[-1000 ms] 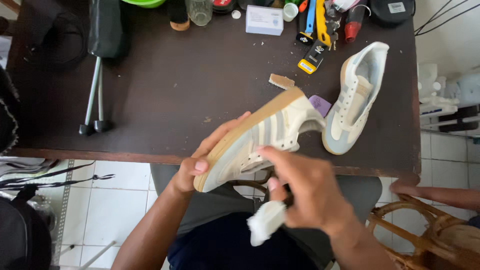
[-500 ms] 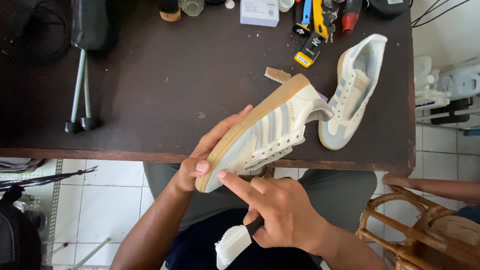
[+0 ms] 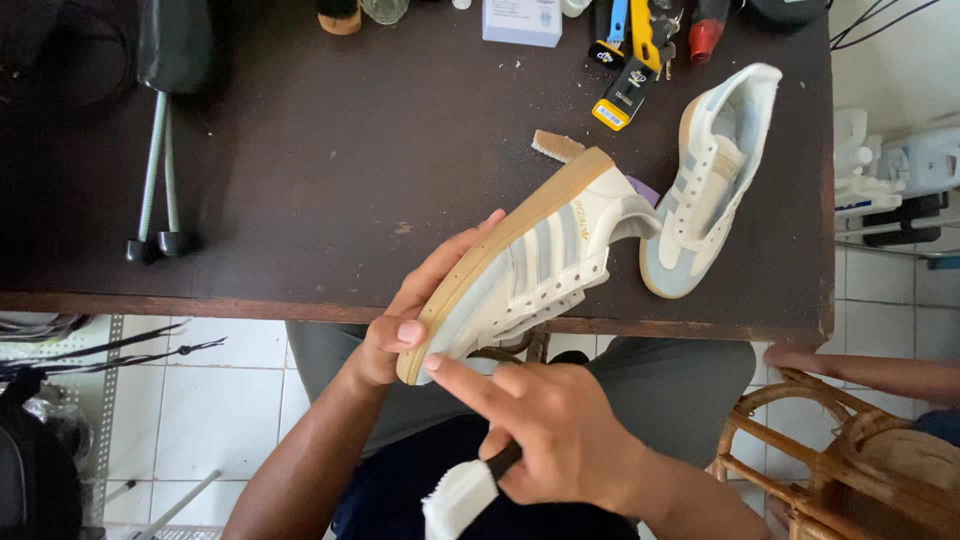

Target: The person cleans a white sneaker by scrubbing the upper and sole with a white brush. They then use a purple eraser to rub the side stripes and toe area of the shoe.

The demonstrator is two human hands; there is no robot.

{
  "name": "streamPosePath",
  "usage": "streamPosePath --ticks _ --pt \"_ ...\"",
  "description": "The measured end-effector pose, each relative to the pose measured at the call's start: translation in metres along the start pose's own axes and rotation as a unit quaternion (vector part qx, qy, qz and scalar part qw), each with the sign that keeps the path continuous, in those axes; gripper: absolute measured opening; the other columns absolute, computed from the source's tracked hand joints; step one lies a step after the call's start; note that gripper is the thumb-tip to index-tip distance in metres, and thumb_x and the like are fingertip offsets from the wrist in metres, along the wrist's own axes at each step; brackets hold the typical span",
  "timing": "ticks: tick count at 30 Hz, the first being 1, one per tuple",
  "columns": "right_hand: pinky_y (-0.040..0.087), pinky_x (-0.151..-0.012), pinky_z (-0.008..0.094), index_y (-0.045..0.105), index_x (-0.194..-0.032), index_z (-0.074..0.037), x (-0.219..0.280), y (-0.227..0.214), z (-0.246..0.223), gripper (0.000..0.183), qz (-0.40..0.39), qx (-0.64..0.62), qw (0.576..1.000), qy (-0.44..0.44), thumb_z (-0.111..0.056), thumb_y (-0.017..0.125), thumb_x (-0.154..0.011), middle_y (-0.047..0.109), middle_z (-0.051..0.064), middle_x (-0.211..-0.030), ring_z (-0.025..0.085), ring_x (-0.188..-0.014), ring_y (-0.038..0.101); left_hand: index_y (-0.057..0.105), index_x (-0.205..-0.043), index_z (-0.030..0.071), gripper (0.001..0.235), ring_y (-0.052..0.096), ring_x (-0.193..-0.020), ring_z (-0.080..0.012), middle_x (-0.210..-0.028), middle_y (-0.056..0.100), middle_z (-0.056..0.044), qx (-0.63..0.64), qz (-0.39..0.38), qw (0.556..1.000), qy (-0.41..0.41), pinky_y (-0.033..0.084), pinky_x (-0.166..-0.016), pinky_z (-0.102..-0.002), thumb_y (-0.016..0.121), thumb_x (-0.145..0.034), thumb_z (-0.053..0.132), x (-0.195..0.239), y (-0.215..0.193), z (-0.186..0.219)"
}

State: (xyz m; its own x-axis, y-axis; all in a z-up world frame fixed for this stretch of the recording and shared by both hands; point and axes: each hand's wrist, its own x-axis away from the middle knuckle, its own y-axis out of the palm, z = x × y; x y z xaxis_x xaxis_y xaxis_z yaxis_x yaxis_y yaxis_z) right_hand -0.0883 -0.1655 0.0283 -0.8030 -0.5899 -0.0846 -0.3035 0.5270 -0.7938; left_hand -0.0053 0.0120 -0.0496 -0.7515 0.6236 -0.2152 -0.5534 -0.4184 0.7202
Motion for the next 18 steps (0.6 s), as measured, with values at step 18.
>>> streamPosePath --ticks 18 --pt "0.051 -0.062 0.033 0.069 -0.095 0.0 -0.016 -0.004 0.081 0.021 0.271 -0.233 0.932 0.053 -0.016 0.057 -0.101 0.057 0.005 -0.068 0.013 -0.064 0.052 0.03 -0.154 0.009 0.076 0.056 -0.116 -0.0262 -0.147 0.045 -0.021 -0.115 0.142 0.981 0.069 0.052 -0.096 -0.04 0.046 -0.088 0.042 -0.016 -0.004 -0.003"
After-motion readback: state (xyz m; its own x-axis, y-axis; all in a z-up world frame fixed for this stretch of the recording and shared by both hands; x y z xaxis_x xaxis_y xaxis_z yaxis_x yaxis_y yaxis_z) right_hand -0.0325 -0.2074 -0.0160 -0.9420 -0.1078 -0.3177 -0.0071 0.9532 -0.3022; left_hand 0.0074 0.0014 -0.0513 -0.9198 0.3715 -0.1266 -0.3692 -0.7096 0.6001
